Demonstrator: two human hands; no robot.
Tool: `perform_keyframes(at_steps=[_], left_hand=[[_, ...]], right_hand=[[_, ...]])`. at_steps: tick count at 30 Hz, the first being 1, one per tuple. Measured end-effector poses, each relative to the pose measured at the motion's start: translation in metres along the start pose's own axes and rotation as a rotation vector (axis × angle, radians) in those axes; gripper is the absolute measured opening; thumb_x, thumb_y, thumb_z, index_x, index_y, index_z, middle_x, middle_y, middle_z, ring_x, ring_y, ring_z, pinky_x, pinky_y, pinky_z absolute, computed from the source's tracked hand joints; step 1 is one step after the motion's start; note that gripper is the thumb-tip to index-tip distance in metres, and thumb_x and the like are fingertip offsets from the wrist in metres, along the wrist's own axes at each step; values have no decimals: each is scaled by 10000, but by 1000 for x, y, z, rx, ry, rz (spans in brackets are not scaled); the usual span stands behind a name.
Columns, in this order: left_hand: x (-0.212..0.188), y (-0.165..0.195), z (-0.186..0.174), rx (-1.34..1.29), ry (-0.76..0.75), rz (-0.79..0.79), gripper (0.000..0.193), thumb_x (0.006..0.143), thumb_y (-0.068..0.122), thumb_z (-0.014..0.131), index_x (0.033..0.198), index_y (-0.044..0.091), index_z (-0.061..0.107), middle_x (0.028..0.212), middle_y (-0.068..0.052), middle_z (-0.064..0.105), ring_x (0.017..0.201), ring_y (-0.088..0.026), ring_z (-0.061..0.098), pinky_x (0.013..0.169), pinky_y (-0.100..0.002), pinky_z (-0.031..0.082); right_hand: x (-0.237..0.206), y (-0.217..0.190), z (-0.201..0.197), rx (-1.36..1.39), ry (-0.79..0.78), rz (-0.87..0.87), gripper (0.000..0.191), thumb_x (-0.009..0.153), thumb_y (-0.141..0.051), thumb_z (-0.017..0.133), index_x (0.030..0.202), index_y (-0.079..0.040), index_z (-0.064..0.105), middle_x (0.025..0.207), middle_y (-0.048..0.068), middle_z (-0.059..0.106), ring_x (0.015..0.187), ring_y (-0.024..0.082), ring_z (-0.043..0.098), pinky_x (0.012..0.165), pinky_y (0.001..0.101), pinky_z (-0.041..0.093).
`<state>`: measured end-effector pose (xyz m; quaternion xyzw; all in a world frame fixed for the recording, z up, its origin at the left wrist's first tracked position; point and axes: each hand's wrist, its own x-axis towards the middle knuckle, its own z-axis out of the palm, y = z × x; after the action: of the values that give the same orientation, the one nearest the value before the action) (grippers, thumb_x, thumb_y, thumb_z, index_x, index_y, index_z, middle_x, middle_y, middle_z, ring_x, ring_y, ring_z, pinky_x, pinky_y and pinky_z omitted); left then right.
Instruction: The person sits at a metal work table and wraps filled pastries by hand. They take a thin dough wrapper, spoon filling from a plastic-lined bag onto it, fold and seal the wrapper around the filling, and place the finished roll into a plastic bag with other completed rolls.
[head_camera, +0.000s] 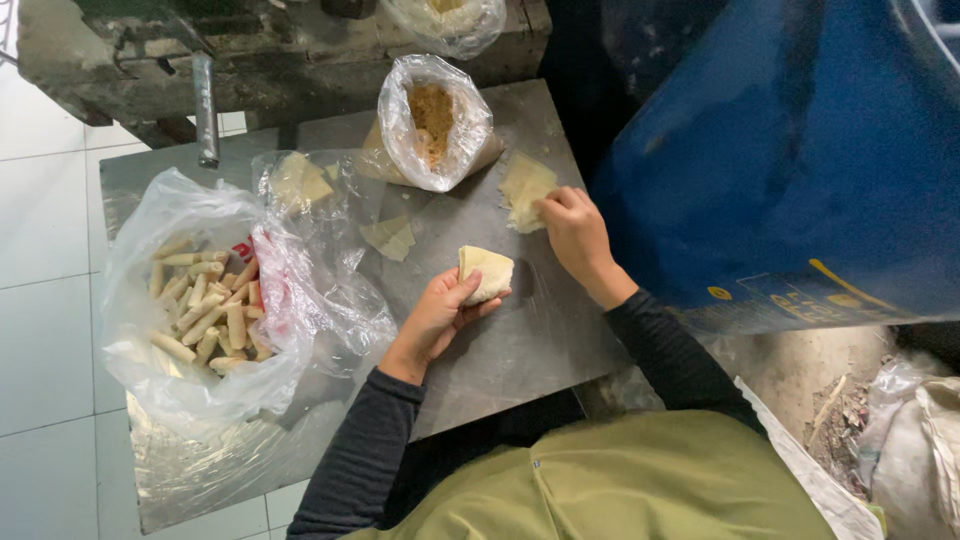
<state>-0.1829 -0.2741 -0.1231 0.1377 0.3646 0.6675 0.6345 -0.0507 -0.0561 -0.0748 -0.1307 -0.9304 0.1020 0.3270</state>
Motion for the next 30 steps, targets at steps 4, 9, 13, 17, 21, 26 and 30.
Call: perform_keyframes(at_steps=[4, 9, 13, 17, 21, 26, 30], left_hand=[[-1, 4, 3, -7, 9, -4, 384, 1050, 256, 549, 1294, -40, 569, 1250, -138, 680, 1112, -235, 712, 910, -311, 603], [-4, 7, 6, -5, -2, -3, 390, 1059, 244, 542, 1309, -53, 574, 1259, -135, 677, 1123, -224, 706, 923, -298, 598], [-5, 9, 8, -4, -4, 1, 386, 1058, 241, 543, 1311, -49, 570, 1254, -127, 677, 1124, -218, 705, 932, -297, 597], [-4, 10, 8, 4, 0, 4, 385, 1057, 243, 547, 1310, -46, 573, 1245, -128, 682, 1115, -217, 705, 922, -295, 597], [-4, 8, 6, 13, 4, -2, 384, 1052, 245, 552, 1305, -44, 574, 1246, -127, 686, 1117, -213, 708, 915, -290, 597], [-5, 7, 5, 14, 13, -2, 382, 1052, 252, 551, 1308, -32, 572, 1245, -120, 685, 1116, -205, 704, 910, -287, 596], [-5, 7, 5, 27, 16, -2, 394, 1049, 255, 555, 1332, -18, 575, 1248, -101, 682, 1122, -194, 700, 913, -273, 593]], right_hand=[[-7, -7, 2, -15, -76, 6, 243, 829, 39, 652, 1030, -71, 733, 978, 90, 673, 943, 309, 644, 813, 401, 539], [-10, -5, 2, -12, -64, -32, 258, 830, 53, 658, 1047, -61, 737, 998, 92, 676, 963, 304, 651, 839, 400, 541], [-7, -8, -2, -26, -72, -56, 272, 813, 59, 660, 1053, -43, 738, 1009, 96, 682, 974, 299, 657, 851, 396, 543], [-2, -15, -8, 7, -115, -54, 234, 819, 40, 674, 1030, -37, 739, 997, 97, 692, 957, 305, 661, 839, 399, 544], [1, -16, -16, 136, -160, -3, 172, 893, -24, 699, 1063, -6, 718, 1030, 138, 684, 950, 323, 653, 814, 402, 537], [-3, 2, -19, 190, 10, 378, 145, 1001, -55, 653, 1126, -23, 718, 1052, 134, 685, 942, 288, 678, 814, 384, 552], [-10, 15, -10, -29, -49, 362, 116, 856, -93, 781, 950, -39, 740, 949, 139, 673, 902, 330, 657, 754, 430, 523]])
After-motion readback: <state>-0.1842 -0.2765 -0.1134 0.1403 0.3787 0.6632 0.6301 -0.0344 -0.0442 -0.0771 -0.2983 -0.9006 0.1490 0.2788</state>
